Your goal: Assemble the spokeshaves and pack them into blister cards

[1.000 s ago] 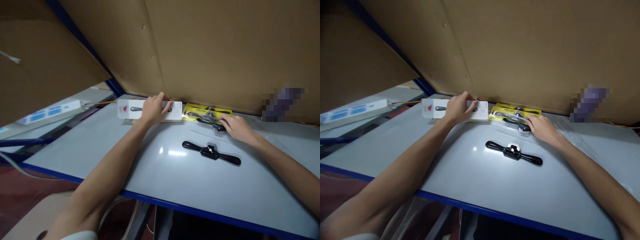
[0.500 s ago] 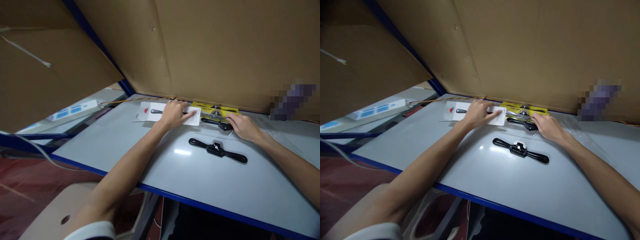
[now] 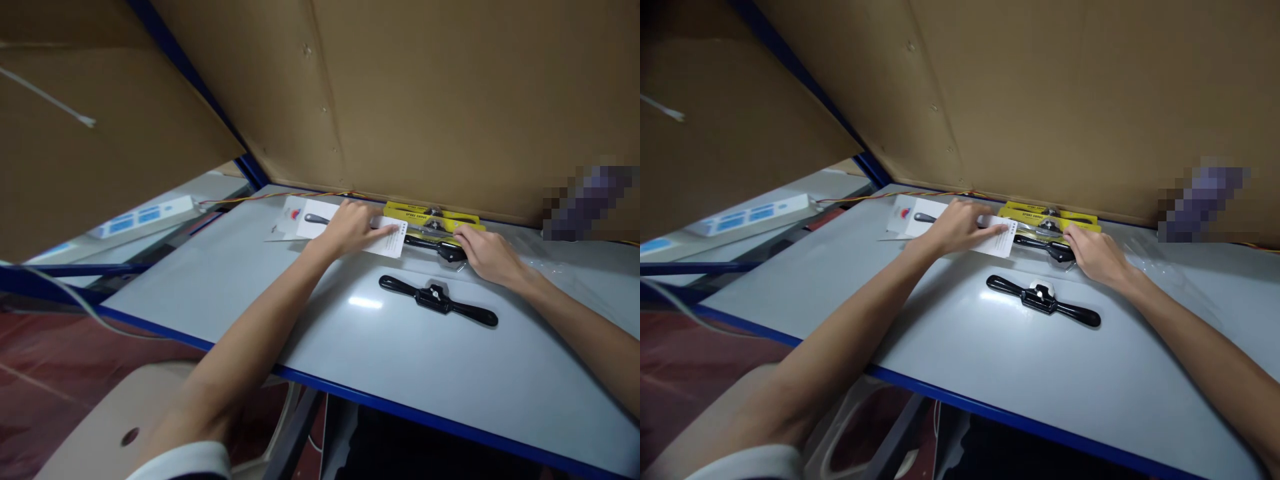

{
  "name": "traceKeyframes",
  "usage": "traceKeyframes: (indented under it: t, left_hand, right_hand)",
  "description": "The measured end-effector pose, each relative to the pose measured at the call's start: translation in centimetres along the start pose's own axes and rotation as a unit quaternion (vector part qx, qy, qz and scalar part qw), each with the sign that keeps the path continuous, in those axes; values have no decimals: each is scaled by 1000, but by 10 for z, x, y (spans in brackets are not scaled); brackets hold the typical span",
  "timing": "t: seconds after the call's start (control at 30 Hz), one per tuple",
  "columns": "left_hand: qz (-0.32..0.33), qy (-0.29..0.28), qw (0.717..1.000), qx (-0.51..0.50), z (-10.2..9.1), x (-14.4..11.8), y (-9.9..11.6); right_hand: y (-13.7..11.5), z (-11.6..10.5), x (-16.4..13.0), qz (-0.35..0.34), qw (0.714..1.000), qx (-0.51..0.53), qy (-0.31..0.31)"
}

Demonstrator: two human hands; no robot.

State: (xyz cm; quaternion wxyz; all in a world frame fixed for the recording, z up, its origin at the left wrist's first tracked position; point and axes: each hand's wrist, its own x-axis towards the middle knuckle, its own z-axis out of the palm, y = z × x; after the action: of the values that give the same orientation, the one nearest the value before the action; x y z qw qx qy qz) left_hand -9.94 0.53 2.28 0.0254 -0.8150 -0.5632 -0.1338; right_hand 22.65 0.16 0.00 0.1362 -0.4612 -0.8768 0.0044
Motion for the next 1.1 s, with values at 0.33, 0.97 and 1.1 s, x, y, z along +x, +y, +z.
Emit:
traceKeyframes:
  t: [0.33,0.97,1.1]
  left_hand:
    - [-48,-35,998,-3,-9,-4,-12]
    - [39,90,995,-9,38,3,63]
    - [35,127,991,6,42,3,66]
  right_hand:
    - [-4,0,1,8,999,-34,1]
    - [-35,-11,6,-19,994,105,-31]
    - [-37,-15,11,21,991,113,-64]
